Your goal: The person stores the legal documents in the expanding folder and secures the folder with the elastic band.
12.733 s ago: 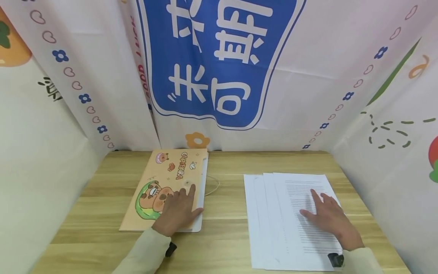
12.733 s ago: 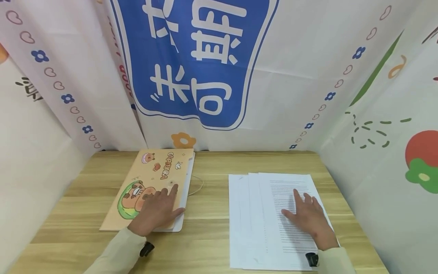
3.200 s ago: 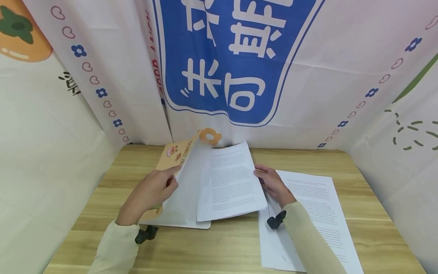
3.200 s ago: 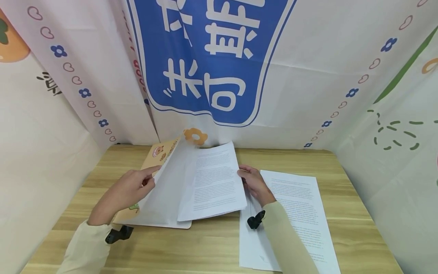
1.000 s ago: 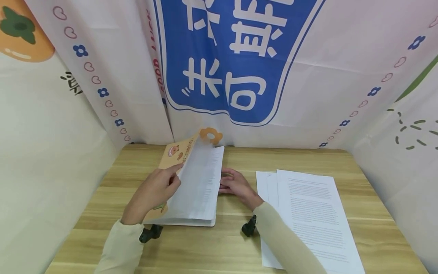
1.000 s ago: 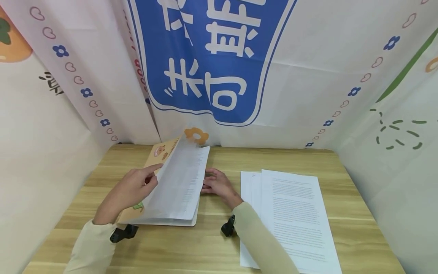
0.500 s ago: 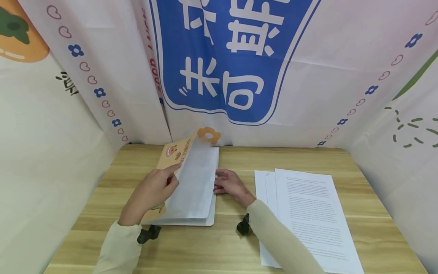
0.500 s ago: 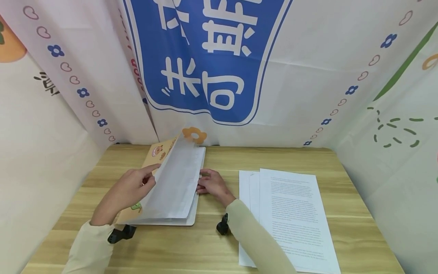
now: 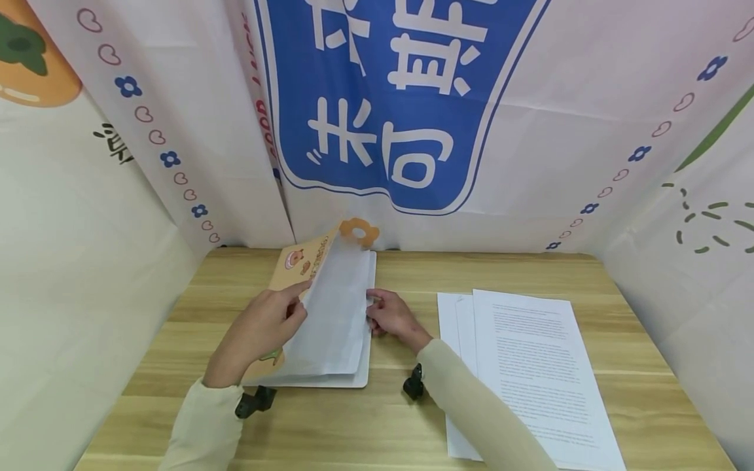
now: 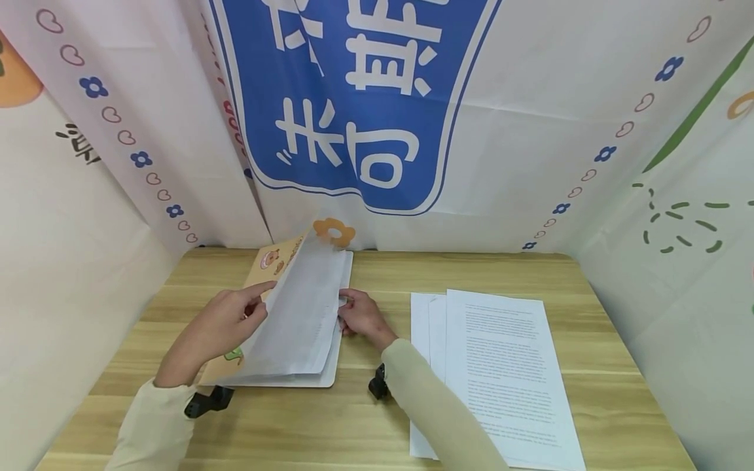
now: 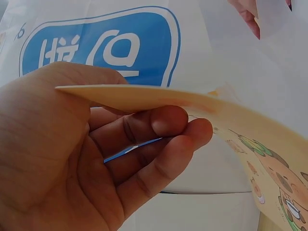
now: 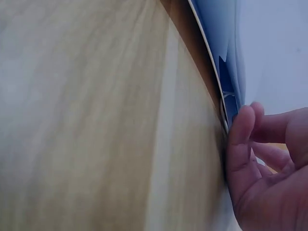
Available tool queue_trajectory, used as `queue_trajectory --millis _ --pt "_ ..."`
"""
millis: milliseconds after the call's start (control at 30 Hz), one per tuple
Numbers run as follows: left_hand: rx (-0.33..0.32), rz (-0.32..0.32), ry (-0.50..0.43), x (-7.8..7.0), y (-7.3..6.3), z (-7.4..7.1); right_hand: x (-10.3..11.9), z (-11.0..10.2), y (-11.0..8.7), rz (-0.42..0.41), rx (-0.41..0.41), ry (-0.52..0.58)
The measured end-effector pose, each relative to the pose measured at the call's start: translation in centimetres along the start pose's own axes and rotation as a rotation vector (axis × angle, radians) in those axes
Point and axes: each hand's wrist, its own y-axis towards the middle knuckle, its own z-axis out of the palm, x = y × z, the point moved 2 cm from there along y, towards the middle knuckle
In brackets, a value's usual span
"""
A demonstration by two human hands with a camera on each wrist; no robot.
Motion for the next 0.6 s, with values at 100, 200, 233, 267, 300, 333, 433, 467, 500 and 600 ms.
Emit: queue_trajectory --millis 100,200,233,267,300,333,433,467,500,600 --pt "0.000 -0.002 0.000 0.1 0.0 0.0 0.3 0.1 0.1 -0.002 0.003 -0.056" --pt "-0.003 0.001 0.002 0.1 0.0 0.0 0.5 0.0 0.1 -0.004 0.012 -0.104" --pt "-0.003 0.003 0.001 0.1 0.0 0.0 0.6 -0.1 0.1 -0.003 0.015 -0.121" --pt "-0.001 0.003 -0.001 0.1 0.0 0.0 0.7 -0.2 0.2 -0.006 0.019 -0.145" --pt "-0.001 0.005 -0.002 0.0 0.0 -0.1 0.8 -0.4 0.2 -0.010 0.025 -0.170" --pt "-0.001 0.005 -0.003 0.0 0.0 -0.1 0.8 -0.5 0.2 -0.013 0.030 -0.190" --pt "0.000 0.000 -0.005 0.0 0.0 -0.2 1.0 -0.9 0.2 -0.027 0.042 -0.254" --pt "0.001 -0.004 -0.006 0.0 0.0 -0.2 1.0 -1.0 0.2 -0.033 0.046 -0.268" --pt "-0.001 -0.007 -0.005 0.0 0.0 -0.1 1.0 -1.1 0.1 -0.042 0.049 -0.277" --pt "-0.003 -0.019 -0.005 0.0 -0.1 0.0 1.0 -1.5 -0.3 -0.087 0.062 -0.304"
